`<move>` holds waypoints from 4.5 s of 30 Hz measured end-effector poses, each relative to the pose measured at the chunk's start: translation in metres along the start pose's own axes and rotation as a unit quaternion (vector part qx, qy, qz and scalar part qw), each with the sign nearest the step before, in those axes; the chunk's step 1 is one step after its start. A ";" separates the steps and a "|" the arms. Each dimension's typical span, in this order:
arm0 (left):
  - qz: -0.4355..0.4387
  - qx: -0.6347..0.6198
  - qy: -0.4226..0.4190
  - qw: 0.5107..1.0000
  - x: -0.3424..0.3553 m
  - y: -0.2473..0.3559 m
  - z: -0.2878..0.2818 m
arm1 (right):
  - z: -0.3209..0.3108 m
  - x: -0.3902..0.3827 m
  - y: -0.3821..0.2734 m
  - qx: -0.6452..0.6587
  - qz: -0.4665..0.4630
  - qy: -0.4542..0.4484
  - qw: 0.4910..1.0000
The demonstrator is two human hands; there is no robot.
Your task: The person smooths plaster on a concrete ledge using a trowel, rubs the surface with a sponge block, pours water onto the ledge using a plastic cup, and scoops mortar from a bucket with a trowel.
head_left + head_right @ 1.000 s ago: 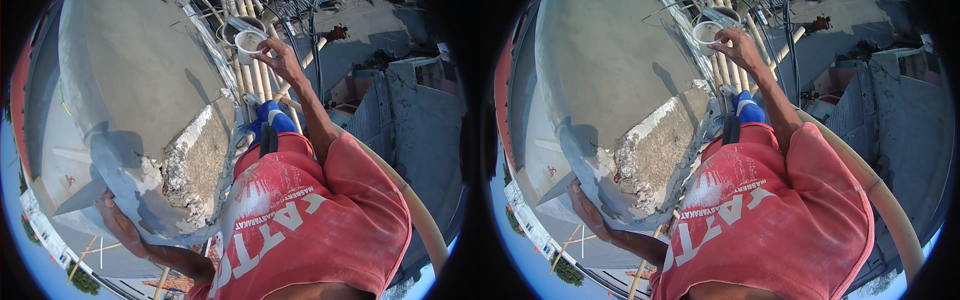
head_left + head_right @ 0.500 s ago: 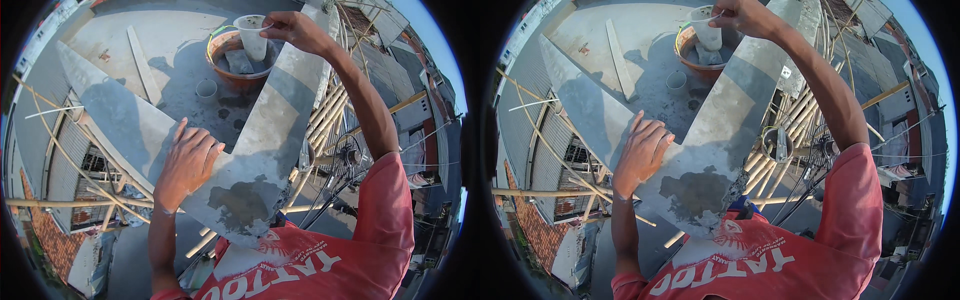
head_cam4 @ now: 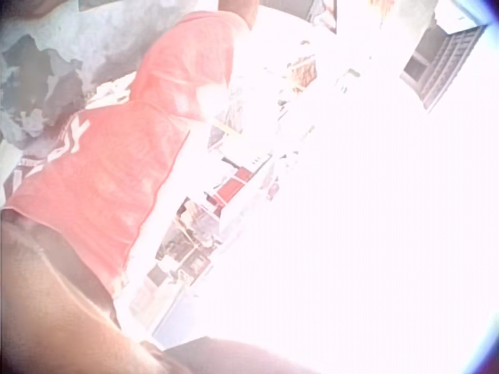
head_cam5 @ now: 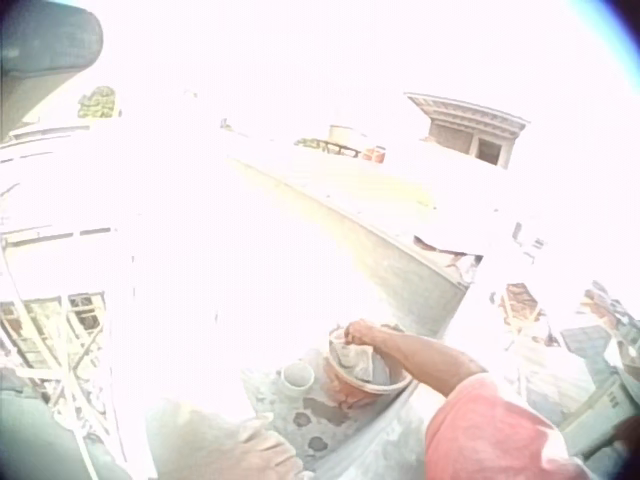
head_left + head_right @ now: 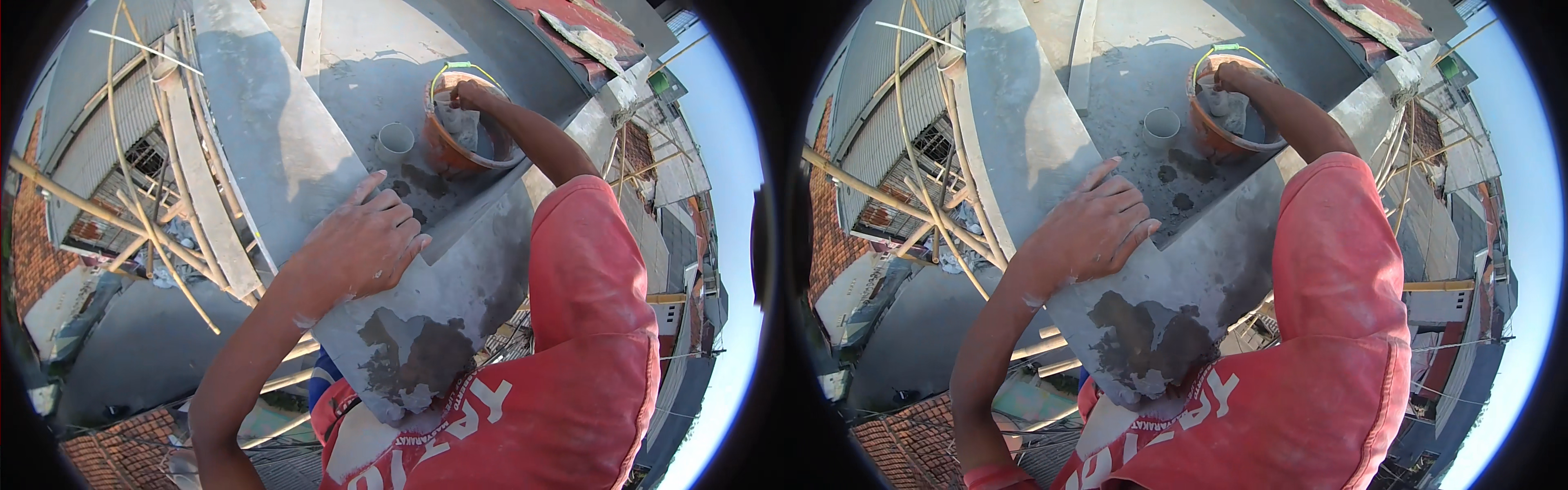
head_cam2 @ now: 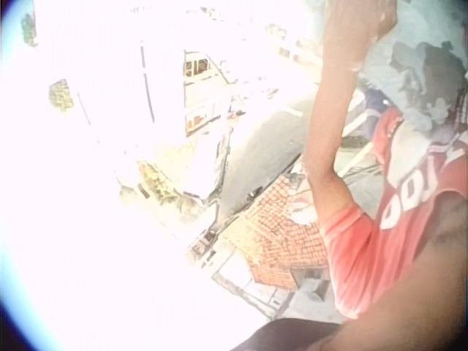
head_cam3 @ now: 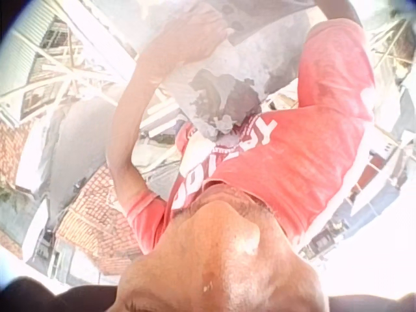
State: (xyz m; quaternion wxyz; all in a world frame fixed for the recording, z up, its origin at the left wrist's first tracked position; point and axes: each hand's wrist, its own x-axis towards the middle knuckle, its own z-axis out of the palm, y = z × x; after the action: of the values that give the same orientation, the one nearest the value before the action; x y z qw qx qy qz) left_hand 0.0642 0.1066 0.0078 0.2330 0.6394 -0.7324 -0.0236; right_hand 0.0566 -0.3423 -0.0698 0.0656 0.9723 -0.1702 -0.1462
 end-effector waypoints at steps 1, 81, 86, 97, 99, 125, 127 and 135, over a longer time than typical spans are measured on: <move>0.008 0.009 -0.011 1.000 0.000 0.001 -0.002 | 0.005 0.005 0.002 -0.004 -0.016 -0.008 1.000; 0.055 0.028 -0.036 0.997 0.003 -0.002 -0.010 | -0.105 -0.509 -0.310 0.168 0.091 0.118 0.974; 0.073 0.024 -0.013 0.997 0.000 -0.006 -0.004 | -0.113 -0.482 -0.325 0.198 0.056 0.094 0.974; 0.077 0.020 -0.019 0.997 0.000 -0.004 -0.003 | -0.105 -0.490 -0.324 0.178 0.082 0.124 0.973; 0.084 0.019 -0.019 0.996 0.001 -0.004 -0.004 | -0.096 -0.501 -0.324 0.173 0.102 0.122 0.972; -0.055 -0.078 -0.068 0.993 0.009 -0.026 -0.006 | 0.017 -0.471 -0.364 0.176 0.121 0.082 0.973; -0.040 -0.108 -0.082 0.990 0.006 -0.033 -0.007 | 0.043 -0.474 -0.365 0.186 0.135 0.074 0.970; -0.101 -0.107 -0.130 0.980 0.010 -0.014 -0.014 | 0.112 -0.462 -0.391 0.149 0.152 -0.018 0.977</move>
State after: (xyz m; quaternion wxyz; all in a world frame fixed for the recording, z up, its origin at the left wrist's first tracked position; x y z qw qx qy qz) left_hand 0.0817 0.0981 0.0185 0.1991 0.6724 -0.6817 -0.2086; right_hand -0.2712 0.1756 -0.1243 -0.0620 0.9311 -0.3373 -0.1244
